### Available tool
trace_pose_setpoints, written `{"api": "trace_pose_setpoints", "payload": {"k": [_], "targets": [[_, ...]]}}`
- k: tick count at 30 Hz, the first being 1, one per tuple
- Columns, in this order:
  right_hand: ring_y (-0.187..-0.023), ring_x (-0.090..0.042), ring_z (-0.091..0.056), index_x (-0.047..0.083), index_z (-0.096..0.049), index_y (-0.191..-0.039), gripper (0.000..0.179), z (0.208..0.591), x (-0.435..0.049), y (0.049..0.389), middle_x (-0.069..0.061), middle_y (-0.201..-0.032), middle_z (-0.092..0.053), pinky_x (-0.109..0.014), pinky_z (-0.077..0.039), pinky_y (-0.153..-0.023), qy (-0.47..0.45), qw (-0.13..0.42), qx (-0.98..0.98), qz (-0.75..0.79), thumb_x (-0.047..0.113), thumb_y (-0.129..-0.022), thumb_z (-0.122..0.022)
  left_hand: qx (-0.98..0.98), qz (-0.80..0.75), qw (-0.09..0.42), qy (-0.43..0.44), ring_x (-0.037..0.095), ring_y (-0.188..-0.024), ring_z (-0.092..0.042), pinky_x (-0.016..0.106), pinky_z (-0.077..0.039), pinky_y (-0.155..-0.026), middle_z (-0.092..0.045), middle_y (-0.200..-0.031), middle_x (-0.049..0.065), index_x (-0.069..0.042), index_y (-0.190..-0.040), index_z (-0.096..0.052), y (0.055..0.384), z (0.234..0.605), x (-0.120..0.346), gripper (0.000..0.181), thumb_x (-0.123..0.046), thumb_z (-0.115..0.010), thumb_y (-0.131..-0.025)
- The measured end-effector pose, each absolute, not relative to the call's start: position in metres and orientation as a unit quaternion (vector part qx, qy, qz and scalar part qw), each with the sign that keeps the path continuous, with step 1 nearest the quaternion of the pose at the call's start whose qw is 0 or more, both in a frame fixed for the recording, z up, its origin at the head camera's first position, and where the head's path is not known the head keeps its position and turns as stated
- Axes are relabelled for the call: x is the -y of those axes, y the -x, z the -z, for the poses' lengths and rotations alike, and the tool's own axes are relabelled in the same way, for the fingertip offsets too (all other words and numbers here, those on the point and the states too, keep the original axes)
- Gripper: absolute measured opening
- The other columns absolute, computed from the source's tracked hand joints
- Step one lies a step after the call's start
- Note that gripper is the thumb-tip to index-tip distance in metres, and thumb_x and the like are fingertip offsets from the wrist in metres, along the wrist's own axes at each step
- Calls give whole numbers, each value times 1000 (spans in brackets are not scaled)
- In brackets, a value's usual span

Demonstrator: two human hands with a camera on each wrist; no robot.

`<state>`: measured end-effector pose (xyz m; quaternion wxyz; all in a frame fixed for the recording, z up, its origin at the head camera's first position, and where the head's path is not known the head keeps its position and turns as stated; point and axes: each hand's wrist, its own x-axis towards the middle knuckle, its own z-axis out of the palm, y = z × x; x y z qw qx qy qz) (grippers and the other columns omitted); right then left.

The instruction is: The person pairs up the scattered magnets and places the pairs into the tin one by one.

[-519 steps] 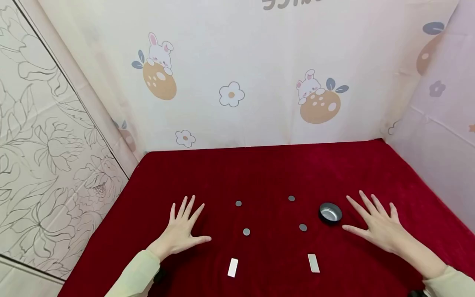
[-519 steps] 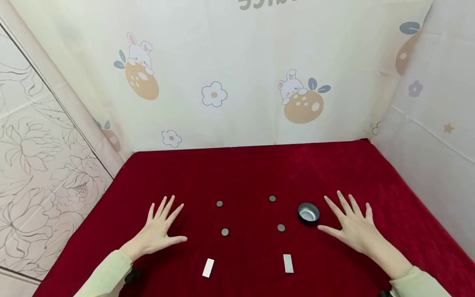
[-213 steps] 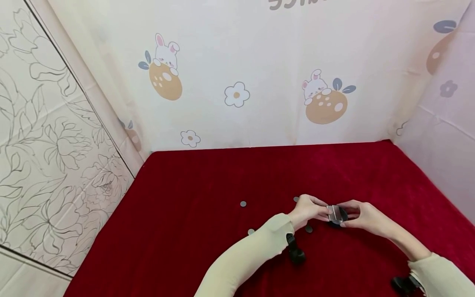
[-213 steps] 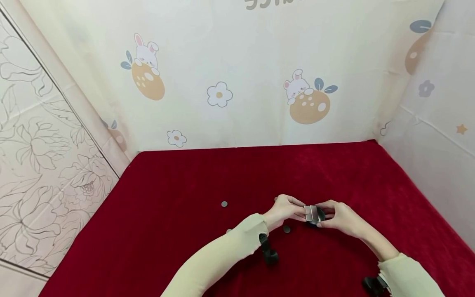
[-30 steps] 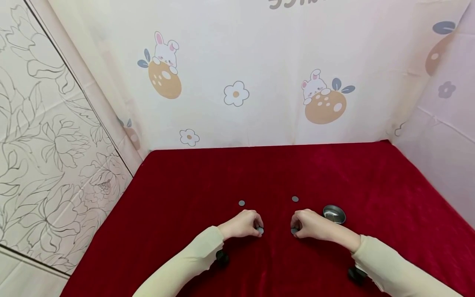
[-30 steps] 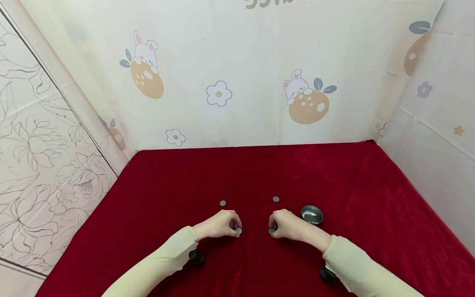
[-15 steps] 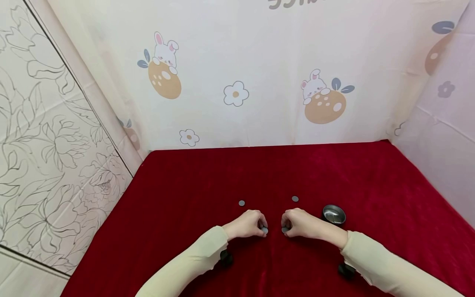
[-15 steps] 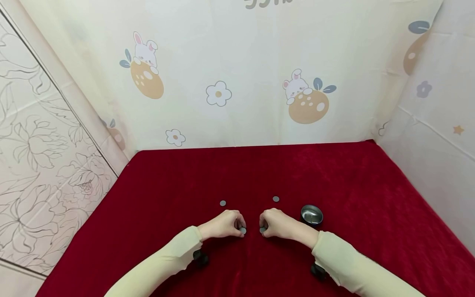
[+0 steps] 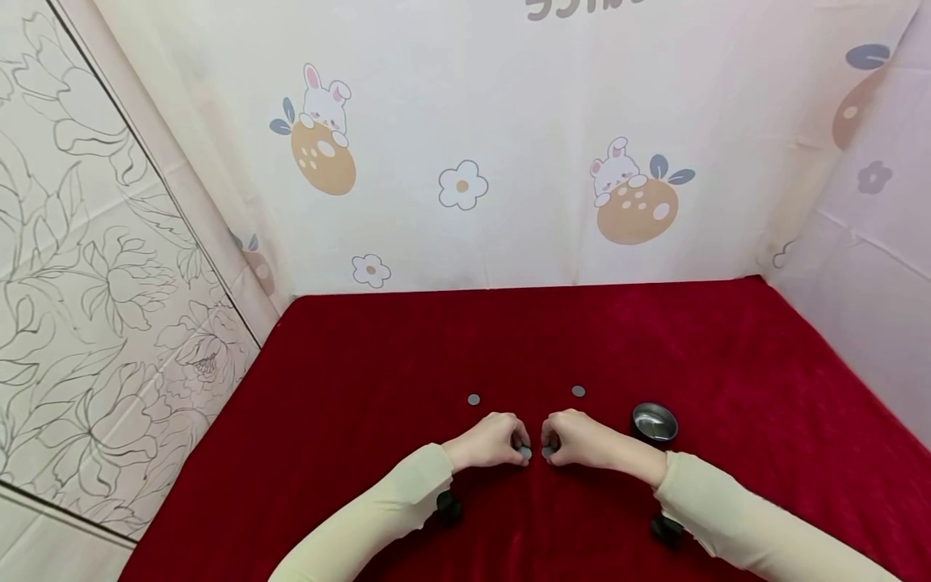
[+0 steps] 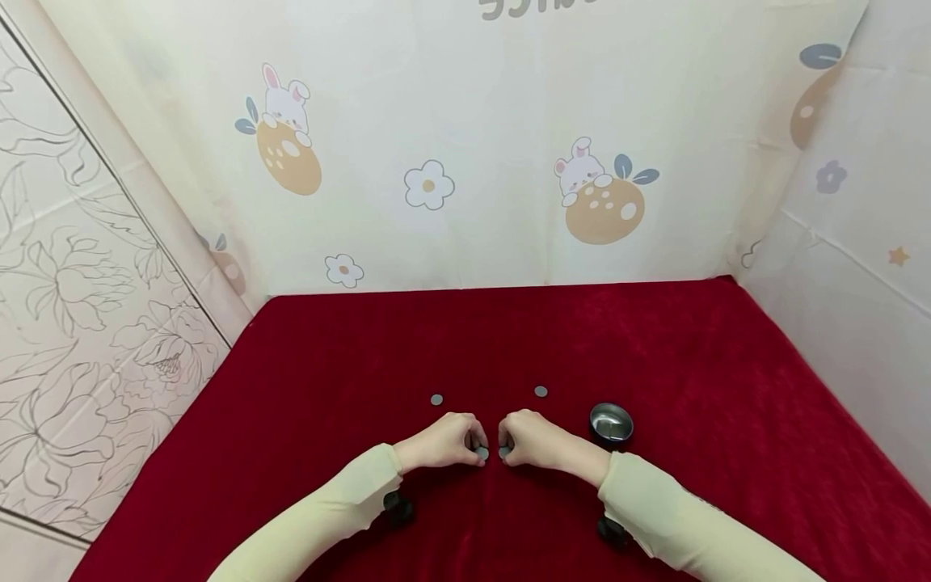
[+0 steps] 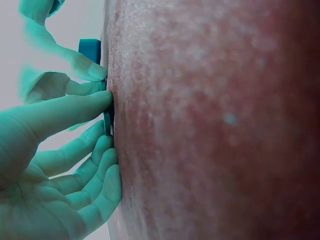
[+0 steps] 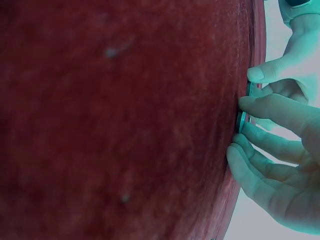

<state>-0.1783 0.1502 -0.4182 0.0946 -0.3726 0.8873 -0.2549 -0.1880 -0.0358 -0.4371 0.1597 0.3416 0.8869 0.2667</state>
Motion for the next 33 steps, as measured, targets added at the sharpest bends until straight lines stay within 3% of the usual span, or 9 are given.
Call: {"api": "trace_pose_setpoints", "payload": {"k": [20,33], "targets": [[-56,-2,-44,5,-64,-74,10,418,-140,178,2,-66,-56,-18,-39,-52,361,103,-888,265,0,-67,-67,-891,-247,156,-349,1,-68,-51,11,-41,-60,-58,-81,-4,-7,-88,-65,189,438,32,15,-16,-70,-76],[-68,-10,-54,3,-63,-88,16,400,-171,169,-2,-82,-60,-21,-45,-59,345,77,-890,289,8,-74,-69,-887,-229,153,-370,4,-75,-50,12,-41,-66,-54,-89,-3,-9,-97,-61,185,427,30,18,-17,-65,-81]]}}
